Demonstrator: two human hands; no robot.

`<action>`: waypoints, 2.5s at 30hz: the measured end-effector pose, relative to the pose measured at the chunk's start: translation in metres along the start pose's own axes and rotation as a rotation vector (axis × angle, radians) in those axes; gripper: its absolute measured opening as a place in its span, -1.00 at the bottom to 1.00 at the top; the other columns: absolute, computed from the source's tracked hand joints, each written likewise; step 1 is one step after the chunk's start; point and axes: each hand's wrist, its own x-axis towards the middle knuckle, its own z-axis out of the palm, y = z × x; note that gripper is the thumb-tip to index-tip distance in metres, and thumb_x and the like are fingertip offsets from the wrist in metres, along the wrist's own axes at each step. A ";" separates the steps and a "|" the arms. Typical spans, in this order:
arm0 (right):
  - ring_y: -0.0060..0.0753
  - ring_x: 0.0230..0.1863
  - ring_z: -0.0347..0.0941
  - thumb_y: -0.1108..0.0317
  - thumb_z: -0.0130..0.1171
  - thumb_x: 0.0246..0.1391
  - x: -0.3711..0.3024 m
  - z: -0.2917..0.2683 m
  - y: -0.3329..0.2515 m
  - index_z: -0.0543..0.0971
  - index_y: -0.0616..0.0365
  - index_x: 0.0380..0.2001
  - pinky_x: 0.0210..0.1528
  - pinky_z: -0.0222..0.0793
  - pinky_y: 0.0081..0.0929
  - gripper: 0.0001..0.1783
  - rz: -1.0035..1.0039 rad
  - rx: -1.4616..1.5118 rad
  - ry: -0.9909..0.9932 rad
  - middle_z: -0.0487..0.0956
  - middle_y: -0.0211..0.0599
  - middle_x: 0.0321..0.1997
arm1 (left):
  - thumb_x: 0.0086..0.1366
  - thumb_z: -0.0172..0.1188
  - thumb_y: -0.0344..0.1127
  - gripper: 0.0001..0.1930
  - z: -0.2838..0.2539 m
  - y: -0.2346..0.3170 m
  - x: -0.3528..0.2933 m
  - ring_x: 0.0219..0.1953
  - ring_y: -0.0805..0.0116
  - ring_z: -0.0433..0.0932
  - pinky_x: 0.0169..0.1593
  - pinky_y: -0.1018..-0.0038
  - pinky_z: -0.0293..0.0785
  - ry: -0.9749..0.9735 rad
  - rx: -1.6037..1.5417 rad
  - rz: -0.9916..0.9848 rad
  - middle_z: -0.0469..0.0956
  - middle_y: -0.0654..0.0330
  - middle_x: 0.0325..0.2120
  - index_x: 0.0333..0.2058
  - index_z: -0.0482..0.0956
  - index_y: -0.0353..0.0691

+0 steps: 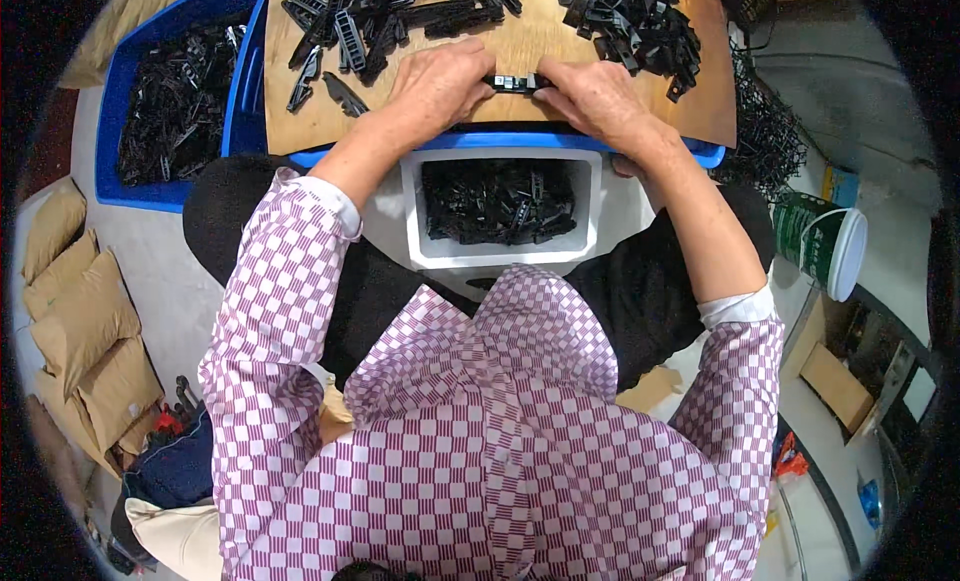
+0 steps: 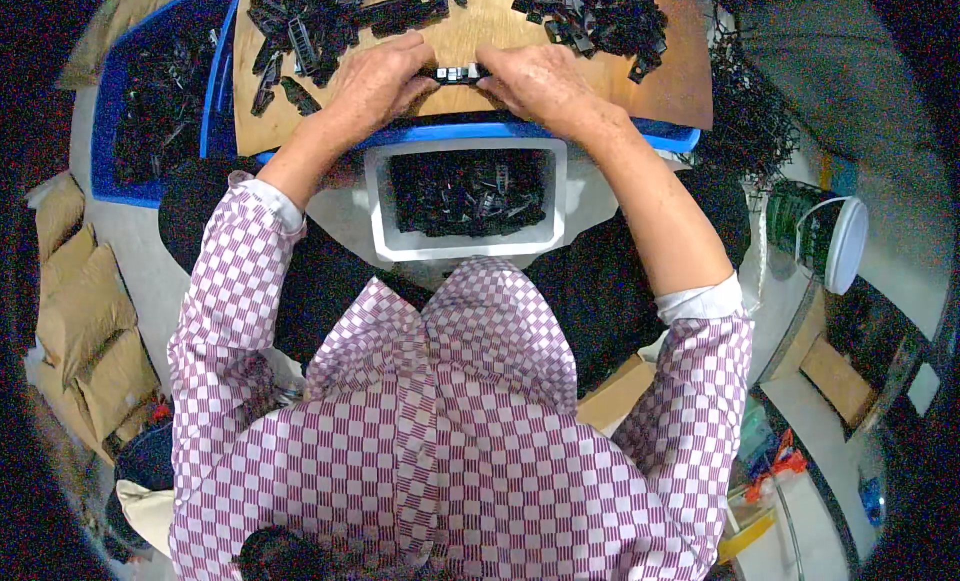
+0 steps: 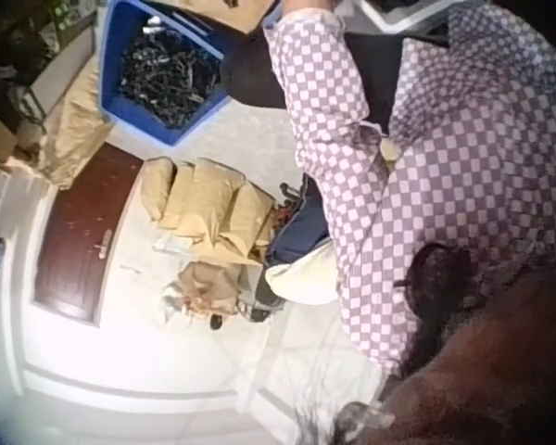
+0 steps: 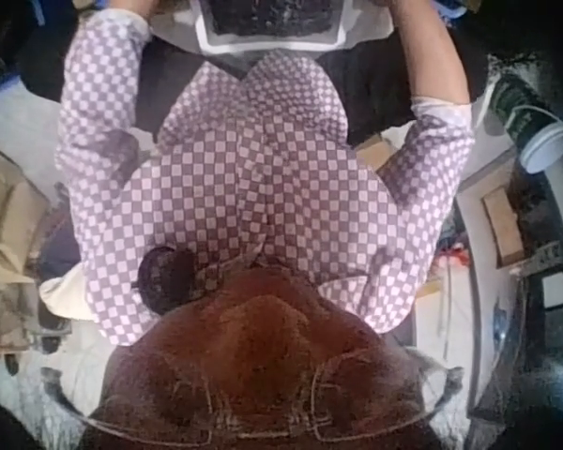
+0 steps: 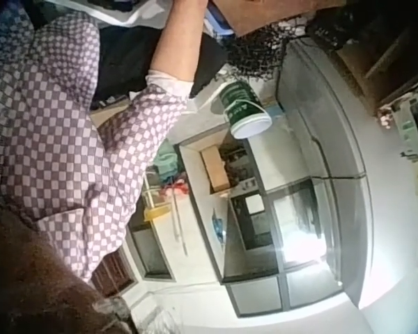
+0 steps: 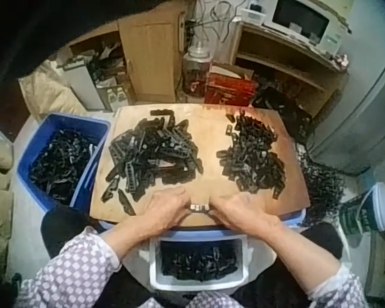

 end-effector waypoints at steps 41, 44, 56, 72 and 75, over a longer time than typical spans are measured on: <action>-0.31 -0.38 0.55 0.29 0.27 0.08 0.014 0.042 0.043 0.52 0.07 -0.09 -0.30 0.48 -0.39 -0.68 0.310 0.369 0.484 0.62 -0.18 -0.34 | 0.17 0.28 -0.21 -0.69 0.024 -0.017 0.032 -0.32 0.08 0.61 -0.21 0.29 0.53 0.147 -0.669 -0.421 0.55 0.03 -0.41 -0.18 0.51 -0.26; -0.32 -0.40 0.56 0.29 0.26 0.08 0.012 0.033 0.035 0.52 0.08 -0.10 -0.31 0.48 -0.40 -0.68 0.225 0.193 0.440 0.63 -0.19 -0.36 | 0.17 0.29 -0.19 -0.70 0.028 -0.026 0.024 -0.31 0.06 0.59 -0.22 0.26 0.52 0.240 -0.308 -0.201 0.52 0.03 -0.38 -0.20 0.53 -0.23; -0.10 -0.27 0.54 0.27 0.29 0.03 0.015 0.040 0.029 0.52 0.13 -0.24 -0.23 0.46 -0.29 -0.74 0.207 0.276 0.478 0.56 -0.19 -0.30 | 0.21 0.25 -0.21 -0.75 0.015 -0.005 0.017 -0.21 -0.01 0.54 -0.15 0.18 0.48 0.119 -0.053 -0.089 0.42 0.04 -0.25 -0.19 0.54 -0.16; 0.01 -0.23 0.51 0.18 0.18 0.12 0.016 0.009 0.022 0.53 0.07 -0.23 -0.25 0.43 -0.17 -0.76 0.078 -0.016 0.195 0.56 -0.14 -0.30 | 0.16 0.23 -0.40 -0.82 0.007 -0.014 0.016 -0.21 -0.03 0.51 -0.17 0.17 0.44 0.104 -0.116 -0.010 0.45 0.05 -0.30 -0.25 0.50 -0.25; 0.11 -0.28 0.55 0.18 0.15 0.12 0.018 0.006 0.015 0.48 0.08 -0.32 -0.27 0.43 -0.03 -0.79 0.067 -0.071 0.099 0.60 -0.04 -0.40 | 0.15 0.23 -0.41 -0.83 0.006 -0.014 0.016 -0.21 -0.02 0.51 -0.18 0.18 0.44 0.108 -0.128 0.017 0.46 0.06 -0.32 -0.27 0.49 -0.26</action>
